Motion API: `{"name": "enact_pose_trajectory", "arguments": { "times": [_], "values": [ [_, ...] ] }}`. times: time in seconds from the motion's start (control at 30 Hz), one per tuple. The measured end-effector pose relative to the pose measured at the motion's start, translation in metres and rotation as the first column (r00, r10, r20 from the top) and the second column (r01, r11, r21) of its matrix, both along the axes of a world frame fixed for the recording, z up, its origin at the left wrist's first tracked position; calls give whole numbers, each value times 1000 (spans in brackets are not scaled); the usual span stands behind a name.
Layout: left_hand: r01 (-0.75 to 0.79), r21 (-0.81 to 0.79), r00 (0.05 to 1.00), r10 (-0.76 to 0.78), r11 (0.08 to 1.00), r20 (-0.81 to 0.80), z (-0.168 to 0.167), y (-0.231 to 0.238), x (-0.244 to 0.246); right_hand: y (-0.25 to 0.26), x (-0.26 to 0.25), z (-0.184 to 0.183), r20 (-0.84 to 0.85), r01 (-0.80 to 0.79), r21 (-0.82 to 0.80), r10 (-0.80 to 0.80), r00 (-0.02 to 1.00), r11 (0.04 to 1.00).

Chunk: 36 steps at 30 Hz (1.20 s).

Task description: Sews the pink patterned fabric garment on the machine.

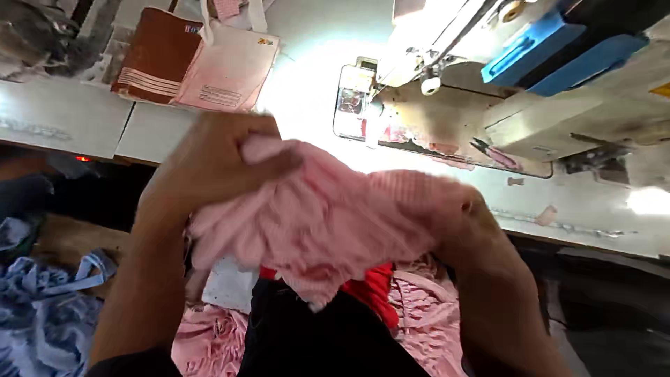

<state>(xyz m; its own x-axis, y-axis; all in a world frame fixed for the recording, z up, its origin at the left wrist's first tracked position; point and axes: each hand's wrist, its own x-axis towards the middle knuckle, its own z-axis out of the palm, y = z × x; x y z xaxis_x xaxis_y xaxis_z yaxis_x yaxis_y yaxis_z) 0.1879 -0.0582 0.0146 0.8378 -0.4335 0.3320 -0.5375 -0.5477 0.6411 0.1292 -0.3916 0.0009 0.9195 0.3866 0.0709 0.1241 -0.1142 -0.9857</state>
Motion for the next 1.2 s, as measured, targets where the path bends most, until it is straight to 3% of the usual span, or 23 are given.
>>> {"name": "enact_pose_trajectory", "arguments": {
  "times": [0.03, 0.1, 0.17, 0.27, 0.33, 0.37, 0.4, 0.47, 0.5, 0.53, 0.6, 0.67, 0.7, 0.77, 0.83, 0.87, 0.9, 0.93, 0.97, 1.0, 1.03, 1.1, 1.2],
  "values": [
    [-206, 136, 979, 202, 969, 41, 1, -4, 8, 4, 7, -2, -139, 134, -4, -133, 981, 991],
    [-336, 176, 942, 329, 925, 73, -17, -25, 9, 11, 27, -18, -418, 327, 39, -281, 864, 944],
    [-190, 172, 979, 172, 967, 111, -55, -50, -3, 12, 49, -38, -575, 454, 178, -282, 768, 873],
    [-8, 337, 993, -32, 941, 113, -131, -60, -24, 2, 51, -50, -551, 432, 227, -251, 796, 873],
    [-30, 228, 972, -25, 973, 233, -152, -48, -30, -11, 51, -54, -423, 363, 120, -283, 861, 924],
    [-45, 151, 960, 1, 987, 281, -156, -43, -34, -17, 47, -57, -310, 357, -25, -347, 885, 934],
    [-49, 77, 952, 23, 996, 306, -156, -39, -36, -21, 42, -60, -141, 379, -225, -415, 899, 898],
    [-47, -20, 968, 51, 999, 247, -142, -38, -33, -18, 29, -64, 279, 491, -515, -405, 871, 702],
    [-56, -39, 981, 63, 998, 182, -126, -41, -30, -9, 22, -63, 459, 537, -526, -311, 832, 659],
    [-69, -42, 989, 74, 997, 129, -108, -47, -28, 4, 12, -62, 577, 546, -489, -217, 788, 681],
    [-62, -16, 994, 63, 998, 88, -70, -58, -25, 31, -7, -69, 670, 484, -439, -84, 738, 757],
    [19, 91, 997, -26, 996, 76, -32, -59, -27, 37, -14, -73, 666, 392, -375, -50, 744, 840],
    [106, 165, 992, -115, 980, 44, -13, -51, -30, 28, -16, -63, 614, 288, -346, -17, 789, 893],
    [390, 212, 921, -383, 896, -78, 23, -21, -43, 1, -28, -21, 401, -149, -258, 246, 882, 955],
    [657, 83, 748, -635, 749, -190, 50, 2, -45, -13, -35, 13, 185, -582, -53, 581, 793, 811],
    [714, 44, 688, -690, 698, -226, 57, 4, -35, -15, -31, 17, 112, -657, 24, 651, 751, 754],
    [726, 79, 678, -693, 683, -244, 58, 3, -13, -17, -22, 10, 57, -626, 32, 624, 780, 779],
    [675, 175, 738, -650, 717, -181, 52, -3, 19, -17, -6, -5, 15, -505, -1, 505, 863, 863],
    [513, 329, 846, -532, 793, -38, 40, -10, 48, -14, 12, -24, -62, -291, -80, 287, 956, 953],
    [253, 483, 928, -352, 839, 126, 23, -24, 68, -6, 30, -44, -141, -44, -178, 18, 990, 983],
    [50, 593, 974, -170, 804, 148, 10, -46, 77, -1, 47, -62, -175, 129, -270, -181, 968, 954],
    [-26, 523, 988, -58, 852, 144, -27, -92, 88, 5, 69, -82, -152, 273, -377, -350, 924, 885],
    [138, 265, 982, -167, 954, 90, -94, -130, 89, 2, 70, -81, -113, 253, -450, -336, 935, 857]
  ]
}}
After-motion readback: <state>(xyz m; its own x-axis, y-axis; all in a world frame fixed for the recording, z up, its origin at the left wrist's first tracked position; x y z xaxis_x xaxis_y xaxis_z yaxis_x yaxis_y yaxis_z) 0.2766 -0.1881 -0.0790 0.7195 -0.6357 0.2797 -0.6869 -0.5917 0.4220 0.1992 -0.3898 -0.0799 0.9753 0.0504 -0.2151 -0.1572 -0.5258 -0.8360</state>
